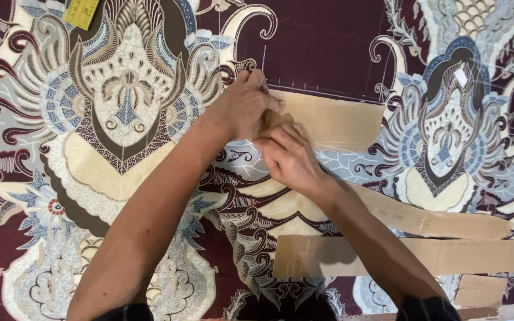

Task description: The person assembles flat cardboard pieces on a patterned fabric surface. They align and press the pieces together, occasionally using a small white object to smooth or mark the joints. The person handles multiple cardboard strips and a small form document, arranging them into a larger structure.

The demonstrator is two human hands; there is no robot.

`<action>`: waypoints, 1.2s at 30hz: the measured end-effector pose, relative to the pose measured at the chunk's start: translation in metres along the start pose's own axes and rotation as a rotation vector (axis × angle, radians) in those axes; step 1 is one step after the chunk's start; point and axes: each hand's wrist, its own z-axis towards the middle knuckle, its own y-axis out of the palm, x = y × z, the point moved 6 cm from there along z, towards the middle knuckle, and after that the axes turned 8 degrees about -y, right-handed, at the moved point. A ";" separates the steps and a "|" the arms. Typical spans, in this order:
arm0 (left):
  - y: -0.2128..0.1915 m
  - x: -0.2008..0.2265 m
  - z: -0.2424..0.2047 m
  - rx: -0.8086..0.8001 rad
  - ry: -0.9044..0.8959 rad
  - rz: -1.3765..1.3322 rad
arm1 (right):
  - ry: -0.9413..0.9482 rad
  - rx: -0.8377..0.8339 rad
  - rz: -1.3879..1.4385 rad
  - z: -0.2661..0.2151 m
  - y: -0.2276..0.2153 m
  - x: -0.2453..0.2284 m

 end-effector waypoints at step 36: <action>0.004 0.131 0.011 0.237 0.107 0.069 | 0.851 0.505 0.203 -0.174 -0.183 0.109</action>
